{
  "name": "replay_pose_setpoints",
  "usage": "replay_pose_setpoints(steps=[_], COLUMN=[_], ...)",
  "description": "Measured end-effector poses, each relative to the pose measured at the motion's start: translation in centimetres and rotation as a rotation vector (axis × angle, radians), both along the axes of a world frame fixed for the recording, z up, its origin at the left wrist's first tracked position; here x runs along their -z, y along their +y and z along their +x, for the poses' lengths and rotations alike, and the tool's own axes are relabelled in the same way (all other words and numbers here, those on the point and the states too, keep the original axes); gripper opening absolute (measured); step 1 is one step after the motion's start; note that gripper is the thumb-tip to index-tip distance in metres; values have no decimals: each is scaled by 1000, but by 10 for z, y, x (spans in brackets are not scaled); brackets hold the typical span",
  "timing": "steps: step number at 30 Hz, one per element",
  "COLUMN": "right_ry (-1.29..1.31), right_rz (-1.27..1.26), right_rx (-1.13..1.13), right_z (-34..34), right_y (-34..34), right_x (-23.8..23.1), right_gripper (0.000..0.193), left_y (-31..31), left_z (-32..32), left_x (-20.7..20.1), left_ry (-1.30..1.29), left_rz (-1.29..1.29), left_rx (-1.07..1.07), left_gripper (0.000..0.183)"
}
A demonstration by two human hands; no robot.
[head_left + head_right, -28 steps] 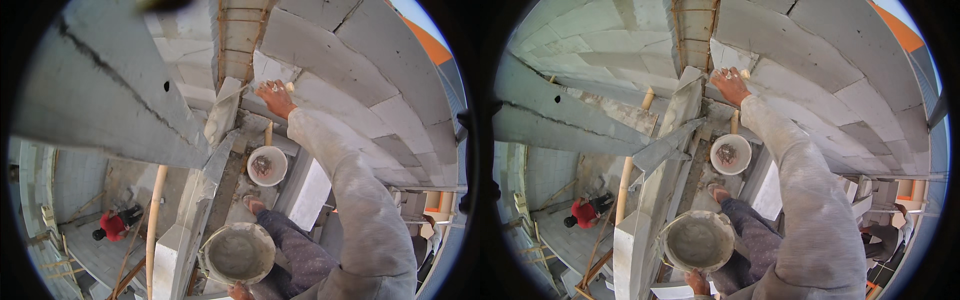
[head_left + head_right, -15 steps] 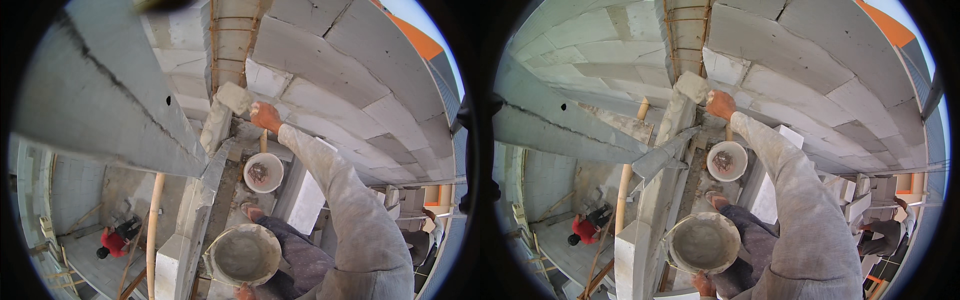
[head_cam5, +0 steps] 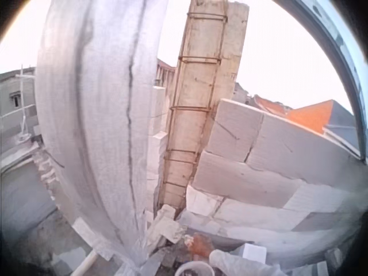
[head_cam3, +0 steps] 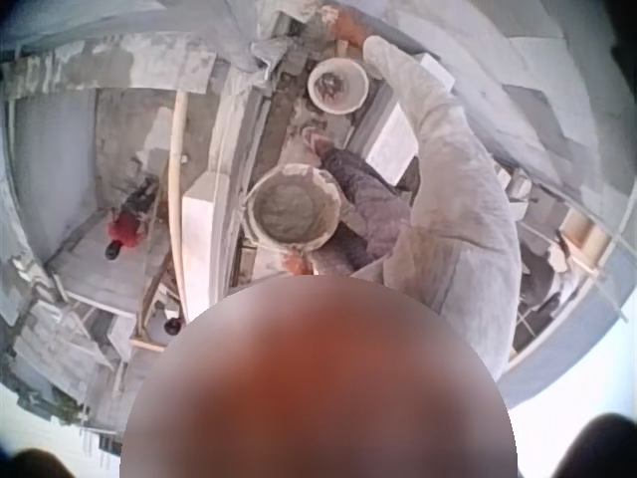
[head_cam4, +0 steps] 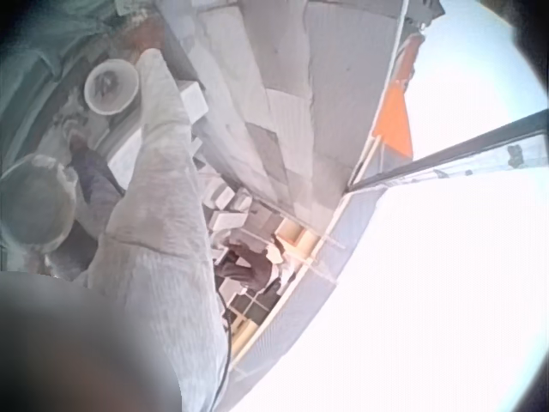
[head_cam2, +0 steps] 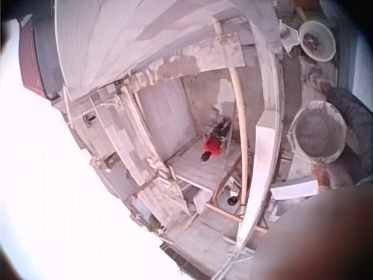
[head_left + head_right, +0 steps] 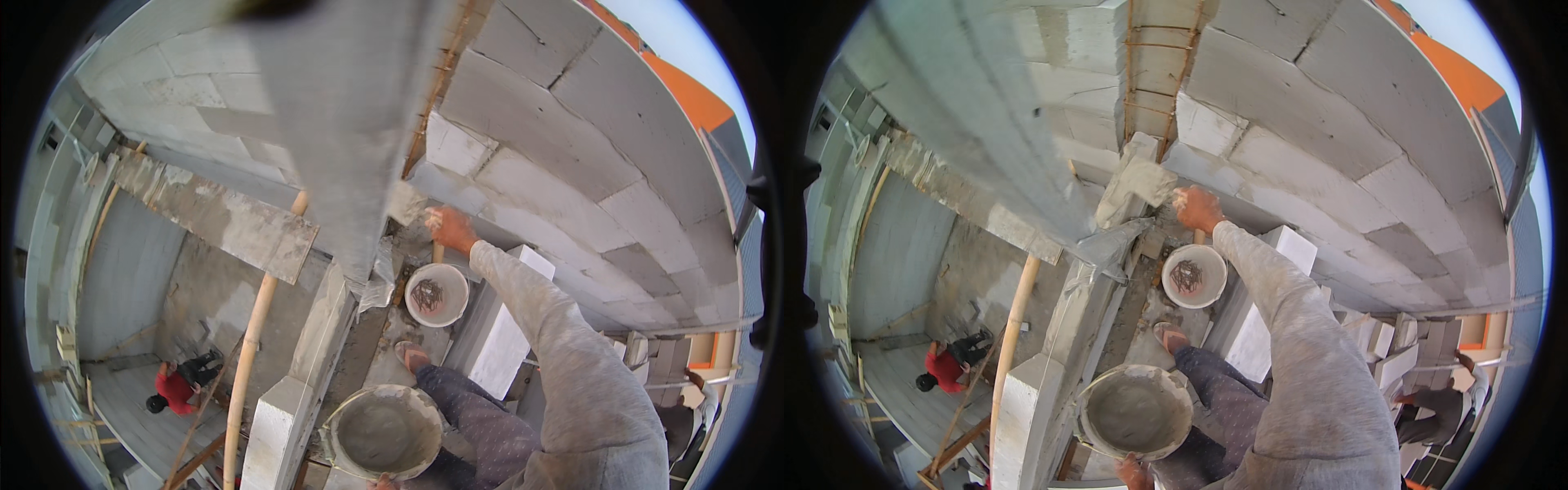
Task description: The person scoops mortar from a bucket with a trowel and applies it to a wall. They then lift and place white rectangular blocks onto the mortar, aligning them with a string line and tapping them into position.
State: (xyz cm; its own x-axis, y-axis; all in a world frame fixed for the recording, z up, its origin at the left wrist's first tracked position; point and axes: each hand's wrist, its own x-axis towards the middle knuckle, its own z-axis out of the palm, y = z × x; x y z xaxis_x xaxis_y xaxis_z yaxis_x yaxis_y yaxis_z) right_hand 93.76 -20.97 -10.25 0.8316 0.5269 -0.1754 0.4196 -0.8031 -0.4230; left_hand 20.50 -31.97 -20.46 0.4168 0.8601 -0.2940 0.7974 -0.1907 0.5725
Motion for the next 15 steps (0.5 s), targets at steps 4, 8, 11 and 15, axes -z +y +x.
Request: replay_pose_setpoints(steps=[4, 8, 11, 15], right_ry=[-125, -130, -257, -654], right_rz=[4, -46, -145, -424], right_rx=[123, 280, 201, -9], right_z=[33, 43, 43, 61], right_y=[15, 17, 20, 50], right_x=[7, 15, 10, -10], right_gripper=[40, 41, 43, 38], left_y=[7, 27, 32, 23], left_z=[11, 69, 84, 98], left_x=[-26, -87, -117, -116], left_ry=[-116, -406, -310, -434], left_rz=[-205, -787, -889, -791], left_rx=[-230, -1054, -1077, -1166], left_gripper=[37, 37, 31, 28])
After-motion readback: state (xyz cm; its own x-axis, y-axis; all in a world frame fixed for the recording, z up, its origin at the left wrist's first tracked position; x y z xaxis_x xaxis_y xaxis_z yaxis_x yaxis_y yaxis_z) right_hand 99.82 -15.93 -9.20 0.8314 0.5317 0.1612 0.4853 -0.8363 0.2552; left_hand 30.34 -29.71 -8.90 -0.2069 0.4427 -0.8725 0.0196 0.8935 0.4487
